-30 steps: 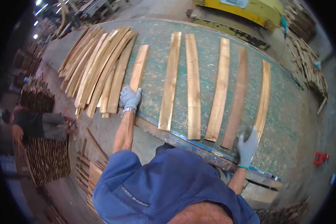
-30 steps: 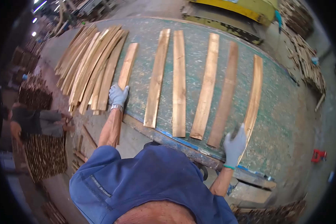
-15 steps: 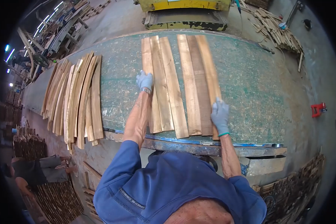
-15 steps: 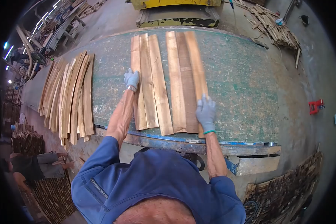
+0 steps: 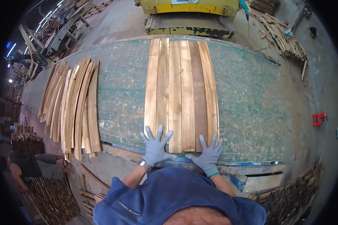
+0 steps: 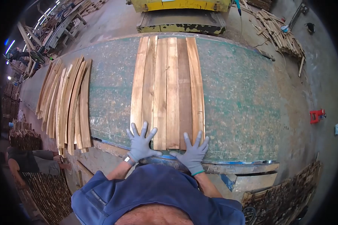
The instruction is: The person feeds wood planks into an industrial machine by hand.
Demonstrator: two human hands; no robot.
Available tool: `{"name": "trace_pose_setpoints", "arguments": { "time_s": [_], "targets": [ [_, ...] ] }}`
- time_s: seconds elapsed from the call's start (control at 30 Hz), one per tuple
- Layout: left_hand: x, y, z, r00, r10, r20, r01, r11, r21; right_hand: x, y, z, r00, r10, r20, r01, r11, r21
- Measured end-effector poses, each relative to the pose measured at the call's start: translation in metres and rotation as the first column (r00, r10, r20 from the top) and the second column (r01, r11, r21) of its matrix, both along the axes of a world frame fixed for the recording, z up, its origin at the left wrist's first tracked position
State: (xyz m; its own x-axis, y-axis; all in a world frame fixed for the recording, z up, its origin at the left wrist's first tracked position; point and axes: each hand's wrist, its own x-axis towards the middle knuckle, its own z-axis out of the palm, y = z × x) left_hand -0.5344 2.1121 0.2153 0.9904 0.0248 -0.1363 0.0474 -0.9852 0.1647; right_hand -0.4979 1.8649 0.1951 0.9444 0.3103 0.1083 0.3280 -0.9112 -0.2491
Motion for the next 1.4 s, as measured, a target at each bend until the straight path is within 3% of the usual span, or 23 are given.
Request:
{"name": "trace_pose_setpoints", "arguments": {
  "time_s": [0.03,0.17,0.33,0.47,0.7,0.77,0.93,0.97,1.07,1.1,1.33,1.4],
  "targets": [
    [0.000,0.003,-0.005,0.999,-0.007,0.041,0.007,1.000,0.006,0.003,0.010,-0.001,0.997,-0.067,-0.026,0.067,0.998,0.001],
    [0.030,0.023,-0.020,0.988,-0.056,0.145,0.059,0.998,-0.017,0.026,0.026,-0.007,0.998,-0.065,0.021,0.066,0.998,-0.023],
    [0.121,0.068,-0.024,0.939,-0.134,0.318,0.134,0.991,0.021,0.102,0.060,-0.010,0.991,-0.094,0.095,0.090,0.995,0.040],
    [0.213,0.082,-0.009,0.951,-0.118,0.284,0.114,0.993,0.031,0.189,0.078,-0.020,0.982,-0.107,0.158,0.114,0.993,-0.036],
    [0.395,0.117,0.004,0.992,-0.077,0.102,0.073,0.996,0.044,0.383,0.119,0.017,0.991,-0.133,0.016,0.134,0.981,-0.142],
    [0.443,0.130,-0.001,0.983,-0.026,0.183,0.019,0.999,0.038,0.437,0.125,0.018,0.993,-0.119,0.021,0.120,0.987,-0.109],
    [0.482,0.124,-0.009,0.944,0.081,0.321,-0.106,0.992,0.061,0.481,0.137,-0.004,0.976,-0.164,0.145,0.176,0.981,-0.079],
    [0.490,0.121,-0.013,0.947,0.092,0.307,-0.117,0.991,0.062,0.484,0.144,-0.008,0.971,-0.151,0.186,0.187,0.962,-0.198],
    [0.525,0.131,-0.033,0.935,0.122,0.332,-0.149,0.987,0.055,0.520,0.165,-0.030,0.942,-0.232,0.243,0.260,0.962,-0.089],
    [0.535,0.134,-0.035,0.929,0.124,0.350,-0.150,0.988,0.047,0.530,0.169,-0.020,0.961,-0.223,0.164,0.243,0.964,-0.110],
    [0.582,0.142,-0.047,0.906,0.163,0.391,-0.186,0.982,0.021,0.598,0.180,-0.026,0.976,-0.206,0.068,0.214,0.965,-0.150],
    [0.586,0.146,-0.044,0.917,0.148,0.372,-0.135,0.989,-0.061,0.622,0.176,-0.037,0.981,-0.178,0.075,0.189,0.967,-0.173]
  ]
}}
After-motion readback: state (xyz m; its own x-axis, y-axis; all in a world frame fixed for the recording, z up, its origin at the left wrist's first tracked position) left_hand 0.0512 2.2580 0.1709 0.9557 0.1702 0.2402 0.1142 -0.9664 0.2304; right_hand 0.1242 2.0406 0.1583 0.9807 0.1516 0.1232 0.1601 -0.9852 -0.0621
